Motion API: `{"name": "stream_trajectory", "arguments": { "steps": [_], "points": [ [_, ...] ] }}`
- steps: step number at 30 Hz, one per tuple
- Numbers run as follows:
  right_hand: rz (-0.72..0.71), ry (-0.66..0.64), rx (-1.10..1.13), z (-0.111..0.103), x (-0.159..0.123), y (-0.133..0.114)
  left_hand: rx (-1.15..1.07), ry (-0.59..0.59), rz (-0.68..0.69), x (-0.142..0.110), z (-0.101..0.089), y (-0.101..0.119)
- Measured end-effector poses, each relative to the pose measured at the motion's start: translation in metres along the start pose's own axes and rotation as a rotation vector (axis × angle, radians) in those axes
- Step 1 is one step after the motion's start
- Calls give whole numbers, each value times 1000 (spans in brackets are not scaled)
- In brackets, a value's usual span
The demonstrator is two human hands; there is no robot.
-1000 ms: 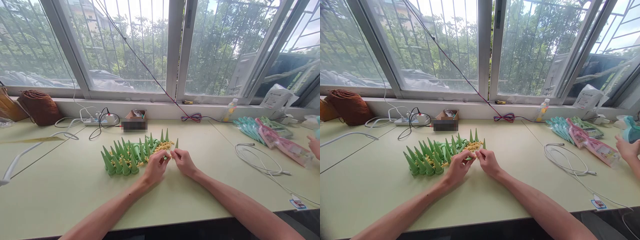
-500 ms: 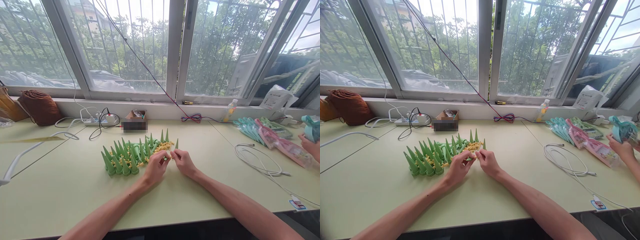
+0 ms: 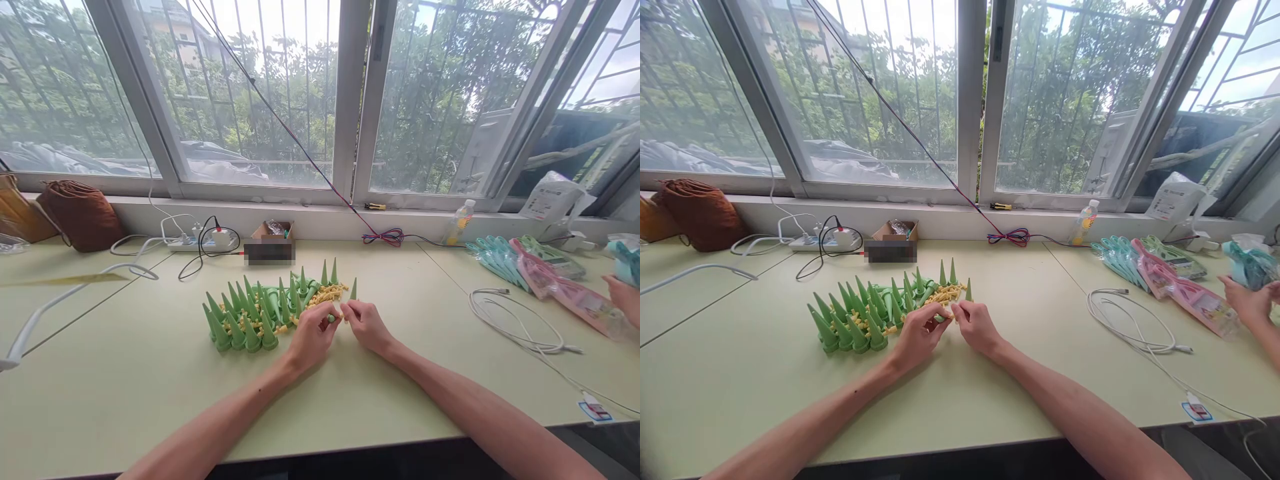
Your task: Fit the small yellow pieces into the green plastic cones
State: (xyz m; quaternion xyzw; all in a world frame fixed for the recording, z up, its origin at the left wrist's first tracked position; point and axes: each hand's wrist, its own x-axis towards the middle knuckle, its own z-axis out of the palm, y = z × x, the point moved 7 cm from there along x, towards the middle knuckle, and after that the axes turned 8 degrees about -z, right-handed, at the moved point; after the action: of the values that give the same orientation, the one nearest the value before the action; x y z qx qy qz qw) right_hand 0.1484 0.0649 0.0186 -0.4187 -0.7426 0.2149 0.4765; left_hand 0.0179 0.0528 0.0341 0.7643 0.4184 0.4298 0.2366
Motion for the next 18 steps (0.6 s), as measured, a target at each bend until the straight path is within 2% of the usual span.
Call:
{"name": "stream_trajectory", "arguments": {
  "steps": [9,14,18],
  "points": [
    [23,71,-30,-3,0,0,-74,5,-106,1,0,1],
    [18,220,-45,-17,0,-4,-87,10,-157,2,-1,-2],
    [5,297,-27,-25,-3,-7,-25,-49,-158,3,4,-4]
  ]
}}
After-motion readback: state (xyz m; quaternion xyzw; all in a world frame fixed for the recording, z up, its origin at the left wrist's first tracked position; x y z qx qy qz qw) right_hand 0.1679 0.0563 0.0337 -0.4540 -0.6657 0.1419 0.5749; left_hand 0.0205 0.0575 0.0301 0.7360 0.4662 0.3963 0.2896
